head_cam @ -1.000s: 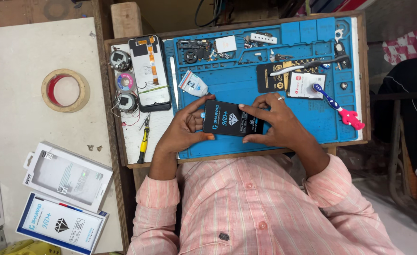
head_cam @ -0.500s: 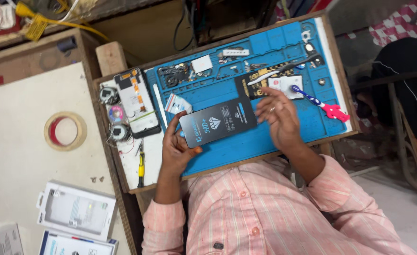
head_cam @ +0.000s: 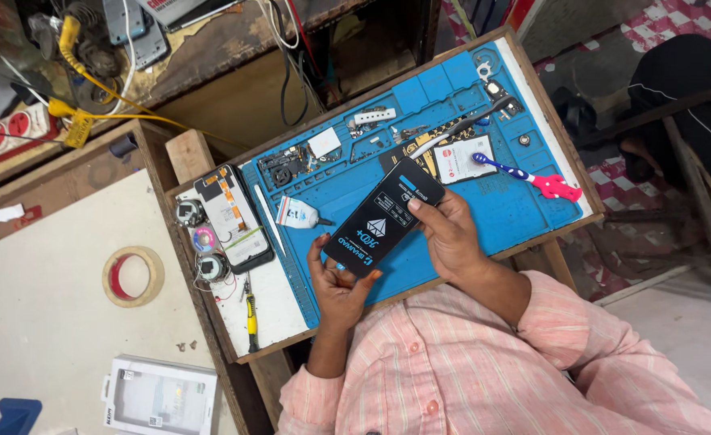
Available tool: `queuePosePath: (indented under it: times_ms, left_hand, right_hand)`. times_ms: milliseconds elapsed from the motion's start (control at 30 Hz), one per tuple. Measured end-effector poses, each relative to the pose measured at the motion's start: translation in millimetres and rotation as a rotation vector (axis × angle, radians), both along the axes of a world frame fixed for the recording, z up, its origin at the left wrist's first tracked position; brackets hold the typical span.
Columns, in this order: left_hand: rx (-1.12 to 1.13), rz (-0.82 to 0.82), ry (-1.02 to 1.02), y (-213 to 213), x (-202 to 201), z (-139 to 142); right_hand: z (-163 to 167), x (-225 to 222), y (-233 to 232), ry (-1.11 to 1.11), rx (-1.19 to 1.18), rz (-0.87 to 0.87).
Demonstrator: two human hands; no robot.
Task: The person holds a smartphone at a repair workbench, pries off its back cover, and works on the internal components. They use a small tool on the phone's edge, manipulate the exposed battery and flex cables, and wipe the interior with a tissue.
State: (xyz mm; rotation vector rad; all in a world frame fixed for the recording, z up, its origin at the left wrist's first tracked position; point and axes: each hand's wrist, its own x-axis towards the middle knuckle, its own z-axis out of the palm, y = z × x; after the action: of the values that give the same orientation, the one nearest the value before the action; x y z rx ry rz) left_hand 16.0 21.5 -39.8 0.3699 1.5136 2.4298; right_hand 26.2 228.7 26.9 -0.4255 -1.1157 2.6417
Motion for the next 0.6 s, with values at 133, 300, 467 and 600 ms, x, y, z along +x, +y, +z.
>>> queuePosePath:
  times_ms: [133,300,467,600]
  left_hand:
    - [0.045,-0.062,0.072,4,-2,5]
    - [0.058,-0.151,0.051,4,-3,17]
    - [0.187,-0.21,-0.1,2,-6,22]
    - [0.185,-0.256,-0.146,3,-4,13]
  right_hand:
    - [-1,-2,1,0.025,0.005,-0.051]
    - [-6,-2,7,0.052,0.016,-0.066]
    - [-9,-2,9,0.056,0.068,-0.066]
    - [-11,-3,9,0.072,0.102,-0.078]
